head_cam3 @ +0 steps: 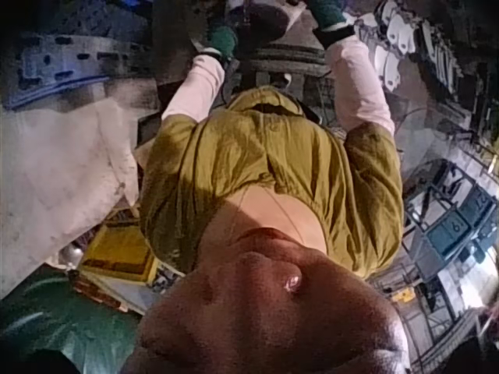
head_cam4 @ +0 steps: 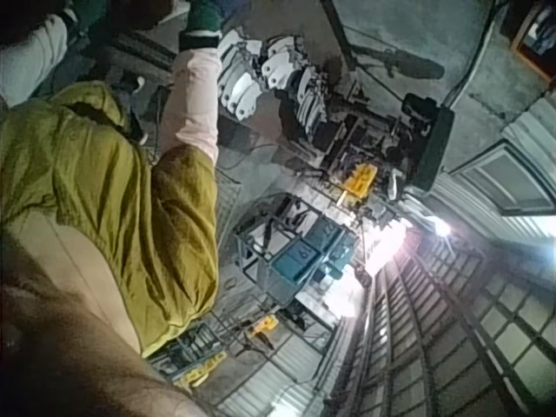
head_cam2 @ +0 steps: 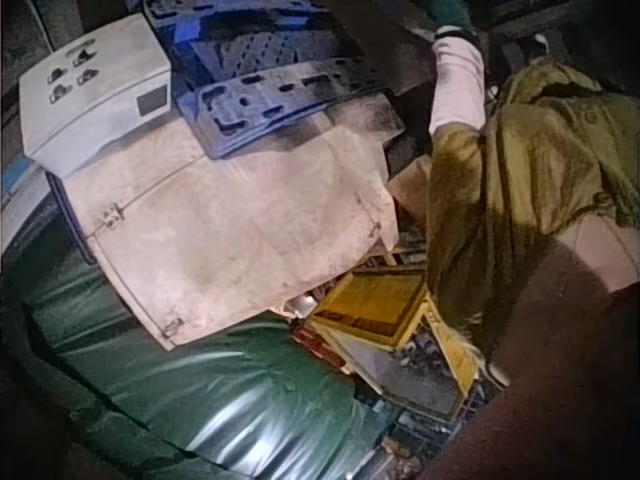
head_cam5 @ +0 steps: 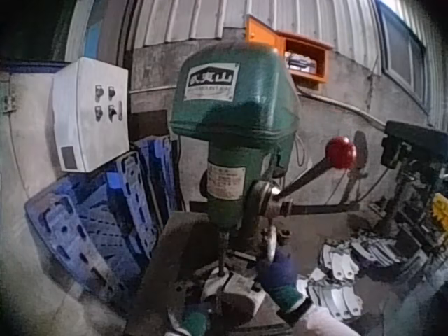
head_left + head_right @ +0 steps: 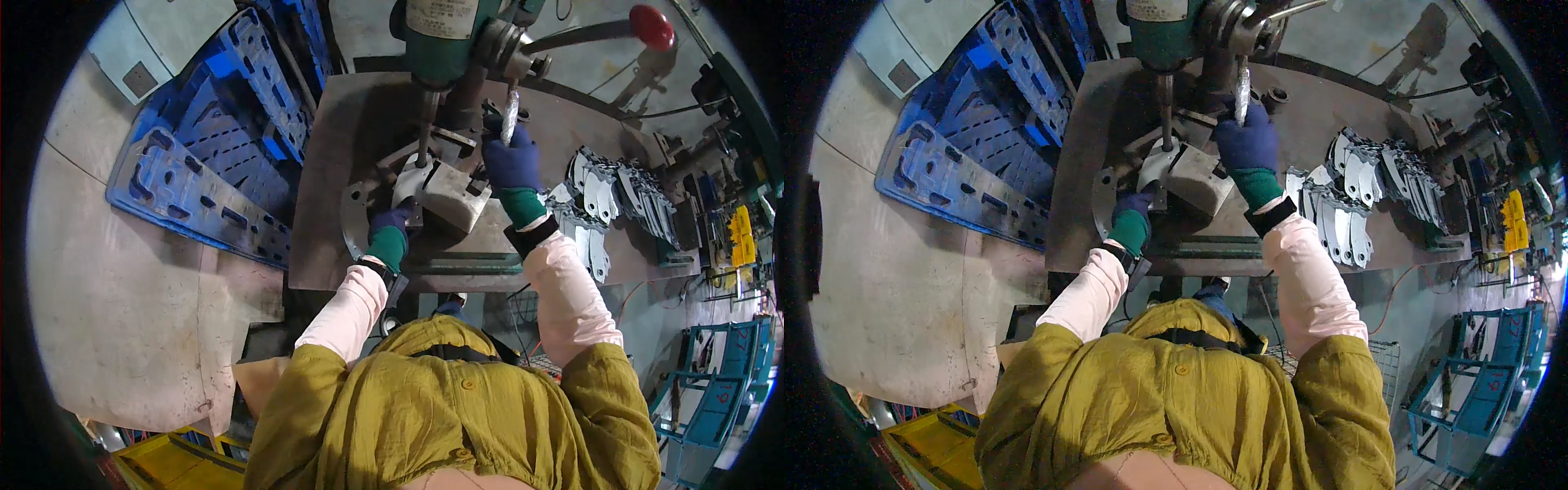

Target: Positioning metal plates under a drill press and pulling the lever to drill holes.

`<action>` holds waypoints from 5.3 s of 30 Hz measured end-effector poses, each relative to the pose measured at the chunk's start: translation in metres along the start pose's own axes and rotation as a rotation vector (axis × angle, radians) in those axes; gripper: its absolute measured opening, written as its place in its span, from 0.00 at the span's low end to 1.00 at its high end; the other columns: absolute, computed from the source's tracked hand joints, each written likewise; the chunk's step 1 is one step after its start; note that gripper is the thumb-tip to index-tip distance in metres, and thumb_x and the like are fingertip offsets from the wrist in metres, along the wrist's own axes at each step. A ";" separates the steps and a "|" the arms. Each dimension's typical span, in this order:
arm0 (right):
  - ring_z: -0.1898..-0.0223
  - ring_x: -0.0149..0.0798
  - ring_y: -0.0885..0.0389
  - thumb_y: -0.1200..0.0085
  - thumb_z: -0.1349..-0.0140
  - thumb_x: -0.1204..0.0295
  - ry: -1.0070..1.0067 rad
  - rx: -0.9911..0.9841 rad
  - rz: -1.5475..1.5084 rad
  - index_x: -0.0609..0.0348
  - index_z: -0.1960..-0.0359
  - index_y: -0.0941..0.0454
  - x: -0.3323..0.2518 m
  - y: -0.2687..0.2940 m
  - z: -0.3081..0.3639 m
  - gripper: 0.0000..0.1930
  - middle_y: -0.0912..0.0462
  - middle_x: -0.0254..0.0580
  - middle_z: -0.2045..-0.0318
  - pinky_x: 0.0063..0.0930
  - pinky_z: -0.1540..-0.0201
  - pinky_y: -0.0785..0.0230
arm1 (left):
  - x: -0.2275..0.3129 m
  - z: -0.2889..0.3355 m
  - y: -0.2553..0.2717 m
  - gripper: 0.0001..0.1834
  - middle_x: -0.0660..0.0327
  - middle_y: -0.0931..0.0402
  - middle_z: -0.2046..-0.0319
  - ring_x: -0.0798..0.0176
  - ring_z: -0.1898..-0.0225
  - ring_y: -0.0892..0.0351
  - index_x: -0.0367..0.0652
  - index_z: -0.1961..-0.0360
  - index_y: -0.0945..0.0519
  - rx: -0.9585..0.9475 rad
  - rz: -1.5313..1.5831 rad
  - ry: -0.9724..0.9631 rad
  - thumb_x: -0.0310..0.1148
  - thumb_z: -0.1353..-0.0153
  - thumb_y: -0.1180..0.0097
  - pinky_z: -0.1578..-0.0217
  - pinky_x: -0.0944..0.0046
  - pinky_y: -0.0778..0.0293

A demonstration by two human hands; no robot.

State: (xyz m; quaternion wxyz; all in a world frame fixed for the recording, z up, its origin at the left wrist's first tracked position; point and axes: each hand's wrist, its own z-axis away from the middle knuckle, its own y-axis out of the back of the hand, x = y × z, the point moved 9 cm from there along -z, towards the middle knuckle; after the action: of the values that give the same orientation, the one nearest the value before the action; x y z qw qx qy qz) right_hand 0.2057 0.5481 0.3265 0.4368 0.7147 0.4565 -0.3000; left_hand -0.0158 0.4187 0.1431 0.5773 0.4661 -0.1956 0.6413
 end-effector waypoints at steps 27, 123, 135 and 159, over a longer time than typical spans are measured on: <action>0.68 0.57 0.21 0.45 0.40 0.64 0.384 0.265 0.432 0.49 0.56 0.18 -0.003 0.002 -0.041 0.12 0.20 0.48 0.68 0.48 0.65 0.30 | -0.038 -0.032 -0.015 0.34 0.59 0.21 0.62 0.58 0.70 0.19 0.54 0.41 0.31 0.018 0.752 0.098 0.43 0.47 0.29 0.74 0.58 0.19; 0.67 0.45 0.19 0.51 0.38 0.67 -0.127 -0.549 1.229 0.56 0.36 0.38 0.266 0.242 0.154 0.27 0.19 0.43 0.65 0.45 0.70 0.30 | -0.069 0.019 0.104 0.31 0.55 0.24 0.48 0.60 0.52 0.24 0.35 0.43 0.27 0.521 0.091 -0.438 0.46 0.39 0.39 0.49 0.61 0.29; 0.61 0.36 0.18 0.47 0.38 0.71 -0.243 -0.268 -0.021 0.59 0.51 0.18 0.081 0.205 0.066 0.15 0.15 0.43 0.60 0.28 0.56 0.26 | 0.057 0.084 -0.010 0.26 0.54 0.20 0.54 0.58 0.52 0.21 0.42 0.46 0.23 0.044 -0.257 -0.861 0.44 0.42 0.37 0.48 0.59 0.27; 0.45 0.52 0.24 0.51 0.32 0.55 -0.732 -0.885 -1.732 0.67 0.44 0.29 -0.240 0.039 0.019 0.26 0.22 0.56 0.47 0.46 0.36 0.35 | -0.019 -0.013 -0.015 0.20 0.59 0.19 0.69 0.62 0.72 0.19 0.42 0.65 0.19 -0.051 0.514 -0.141 0.48 0.46 0.32 0.72 0.65 0.22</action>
State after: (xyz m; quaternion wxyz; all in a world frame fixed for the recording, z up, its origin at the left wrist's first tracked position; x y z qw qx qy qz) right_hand 0.1443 0.4299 0.5306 0.4069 -0.2170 0.7225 -0.5152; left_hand -0.0085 0.4221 0.1172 0.3918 0.4300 -0.3633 0.7278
